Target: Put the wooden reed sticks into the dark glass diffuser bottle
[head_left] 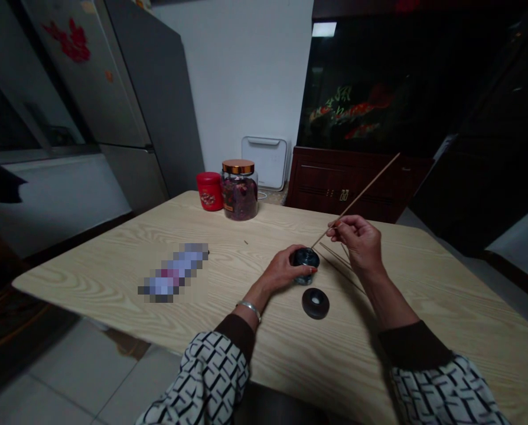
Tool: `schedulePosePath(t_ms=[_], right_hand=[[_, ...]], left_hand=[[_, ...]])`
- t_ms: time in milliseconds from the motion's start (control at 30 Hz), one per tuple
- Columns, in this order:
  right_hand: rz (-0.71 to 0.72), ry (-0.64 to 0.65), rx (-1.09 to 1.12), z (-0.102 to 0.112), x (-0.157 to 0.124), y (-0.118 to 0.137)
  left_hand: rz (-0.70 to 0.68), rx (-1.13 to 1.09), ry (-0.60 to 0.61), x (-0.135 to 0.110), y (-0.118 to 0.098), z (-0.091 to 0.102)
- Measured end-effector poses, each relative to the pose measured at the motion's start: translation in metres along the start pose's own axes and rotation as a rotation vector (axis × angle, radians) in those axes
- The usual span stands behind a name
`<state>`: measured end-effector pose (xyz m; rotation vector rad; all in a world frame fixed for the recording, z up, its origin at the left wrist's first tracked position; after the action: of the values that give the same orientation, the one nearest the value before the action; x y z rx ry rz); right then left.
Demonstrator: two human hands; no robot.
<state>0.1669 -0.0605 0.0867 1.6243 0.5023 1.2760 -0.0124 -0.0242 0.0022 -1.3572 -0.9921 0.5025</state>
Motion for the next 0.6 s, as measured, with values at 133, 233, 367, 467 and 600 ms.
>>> schedulePosePath(t_ms=[133, 233, 367, 467, 600], right_hand=[[-0.019, 0.053, -0.078, -0.004, -0.005, -0.007], [-0.031, 0.12, -0.155, -0.008, -0.013, -0.013], [0.015, 0.181, -0.296, -0.01, -0.025, -0.025], [0.029, 0.224, -0.4, -0.011, -0.032, -0.031], [0.022, 0.249, -0.472, -0.001, -0.027, -0.034]], left_hand=[[0.001, 0.015, -0.008, 0.001, 0.002, 0.001], [-0.003, 0.016, -0.002, 0.003, 0.003, 0.001], [-0.02, 0.004, 0.006, 0.003, 0.002, 0.0], [-0.02, 0.01, 0.007, 0.002, 0.0, -0.001], [-0.006, 0.032, 0.0, 0.001, -0.002, -0.001]])
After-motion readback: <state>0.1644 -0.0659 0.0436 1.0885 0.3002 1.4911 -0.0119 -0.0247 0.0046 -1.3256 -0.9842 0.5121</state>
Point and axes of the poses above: each hand's wrist, its own x-axis towards the middle knuckle, its own z-axis out of the back of the hand, y = z × x, the point moved 1 cm from there along x, towards the middle knuckle, and after that the axes turned 11 degrees about -x, right-handed, at the moved point
